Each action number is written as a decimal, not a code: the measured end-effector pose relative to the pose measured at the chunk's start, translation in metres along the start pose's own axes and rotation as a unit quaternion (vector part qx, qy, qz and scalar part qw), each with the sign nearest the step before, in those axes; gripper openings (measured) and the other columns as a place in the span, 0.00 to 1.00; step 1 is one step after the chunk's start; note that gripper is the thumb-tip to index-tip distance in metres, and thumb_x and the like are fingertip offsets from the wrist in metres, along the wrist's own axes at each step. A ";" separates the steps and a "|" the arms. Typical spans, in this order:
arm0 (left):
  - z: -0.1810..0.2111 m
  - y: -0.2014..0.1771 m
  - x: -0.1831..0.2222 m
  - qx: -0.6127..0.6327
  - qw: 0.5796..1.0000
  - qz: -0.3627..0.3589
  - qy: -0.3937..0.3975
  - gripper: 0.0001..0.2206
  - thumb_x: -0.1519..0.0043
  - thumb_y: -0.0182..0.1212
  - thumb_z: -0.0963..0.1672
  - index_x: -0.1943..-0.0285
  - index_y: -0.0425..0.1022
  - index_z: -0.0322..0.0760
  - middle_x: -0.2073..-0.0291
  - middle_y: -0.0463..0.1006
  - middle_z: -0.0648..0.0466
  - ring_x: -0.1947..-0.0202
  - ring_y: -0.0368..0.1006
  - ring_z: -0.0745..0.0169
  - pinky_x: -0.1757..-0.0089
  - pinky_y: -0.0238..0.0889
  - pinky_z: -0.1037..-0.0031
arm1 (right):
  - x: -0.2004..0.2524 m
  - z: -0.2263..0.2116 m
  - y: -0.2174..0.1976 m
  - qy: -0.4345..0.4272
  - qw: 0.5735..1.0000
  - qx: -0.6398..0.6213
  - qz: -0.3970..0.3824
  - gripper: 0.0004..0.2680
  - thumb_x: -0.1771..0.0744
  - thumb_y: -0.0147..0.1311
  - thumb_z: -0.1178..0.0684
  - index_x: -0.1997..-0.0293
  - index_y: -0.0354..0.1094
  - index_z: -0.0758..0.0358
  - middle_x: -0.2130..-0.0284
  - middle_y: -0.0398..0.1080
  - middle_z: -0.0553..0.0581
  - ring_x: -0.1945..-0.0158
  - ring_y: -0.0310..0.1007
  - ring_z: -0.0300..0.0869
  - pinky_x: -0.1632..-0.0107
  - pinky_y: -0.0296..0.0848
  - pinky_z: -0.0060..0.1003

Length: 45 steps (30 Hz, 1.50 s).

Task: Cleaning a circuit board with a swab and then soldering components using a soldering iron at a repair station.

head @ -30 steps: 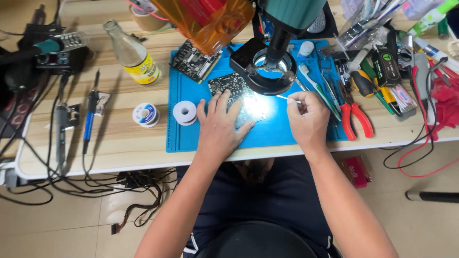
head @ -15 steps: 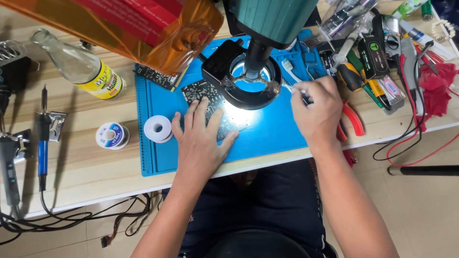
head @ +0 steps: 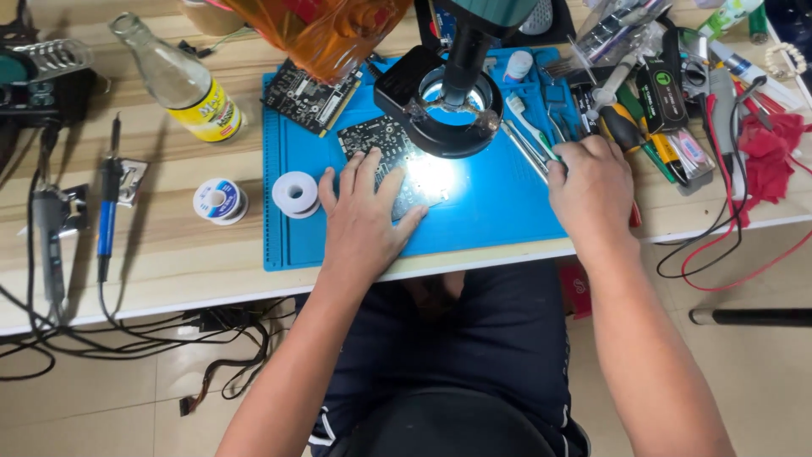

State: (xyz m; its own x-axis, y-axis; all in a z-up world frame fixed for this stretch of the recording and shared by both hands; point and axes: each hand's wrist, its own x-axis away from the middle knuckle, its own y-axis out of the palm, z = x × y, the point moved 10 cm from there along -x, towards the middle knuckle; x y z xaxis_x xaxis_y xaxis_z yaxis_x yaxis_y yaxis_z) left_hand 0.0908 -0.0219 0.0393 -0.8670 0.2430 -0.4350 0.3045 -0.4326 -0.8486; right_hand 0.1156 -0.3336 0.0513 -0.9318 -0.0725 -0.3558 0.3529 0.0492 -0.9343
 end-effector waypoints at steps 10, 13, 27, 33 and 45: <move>0.009 -0.009 -0.003 0.007 1.000 -0.012 0.004 0.24 0.34 0.69 0.56 0.34 0.78 0.43 0.27 0.70 0.36 0.26 0.62 0.31 0.34 0.47 0.34 | -0.018 0.016 0.017 0.060 0.994 -0.024 -0.091 0.06 0.28 0.64 0.50 0.56 0.84 0.58 0.61 0.80 0.62 0.64 0.80 0.57 0.70 0.77 0.54; 0.008 -0.008 -0.004 0.002 1.000 -0.014 0.003 0.24 0.34 0.70 0.56 0.34 0.79 0.43 0.27 0.70 0.36 0.26 0.61 0.31 0.34 0.47 0.34 | -0.019 0.020 0.014 0.047 0.998 -0.037 -0.035 0.05 0.31 0.66 0.51 0.63 0.80 0.58 0.66 0.78 0.58 0.69 0.78 0.55 0.72 0.74 0.54; 0.001 0.004 -0.001 -0.009 1.000 -0.021 -0.011 0.31 0.32 0.68 0.58 0.26 0.72 0.40 0.28 0.71 0.37 0.23 0.62 0.36 0.30 0.36 0.30 | 0.048 -0.073 -0.016 0.001 0.963 -0.265 0.046 0.11 0.27 0.48 0.59 0.37 0.69 0.60 0.61 0.78 0.69 0.54 0.79 0.71 0.54 0.78 0.64; 0.010 0.004 -0.003 -0.026 0.998 -0.057 0.002 0.30 0.30 0.64 0.56 0.21 0.70 0.44 0.20 0.61 0.38 0.18 0.50 0.35 0.29 0.32 0.31 | 0.055 -0.088 -0.024 0.001 0.967 -0.250 0.046 0.09 0.25 0.48 0.56 0.38 0.72 0.55 0.56 0.76 0.61 0.55 0.81 0.60 0.56 0.81 0.53; 0.011 0.021 -0.004 -0.044 0.994 -0.096 0.030 0.21 0.26 0.53 0.56 0.29 0.79 0.54 0.16 0.56 0.44 0.15 0.44 0.38 0.28 0.25 0.30 | 0.059 -0.105 -0.025 -0.043 0.977 -0.206 0.042 0.08 0.24 0.51 0.56 0.41 0.77 0.52 0.58 0.70 0.52 0.60 0.81 0.52 0.63 0.82 0.43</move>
State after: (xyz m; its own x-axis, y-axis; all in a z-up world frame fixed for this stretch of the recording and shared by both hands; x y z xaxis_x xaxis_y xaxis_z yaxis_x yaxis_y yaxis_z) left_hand 0.0961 -0.0417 0.0268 -0.8883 0.3665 -0.2768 0.1706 -0.2962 -0.9398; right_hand 0.0432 -0.2341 0.0557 -0.8843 -0.1332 -0.4475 0.3470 0.4539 -0.8207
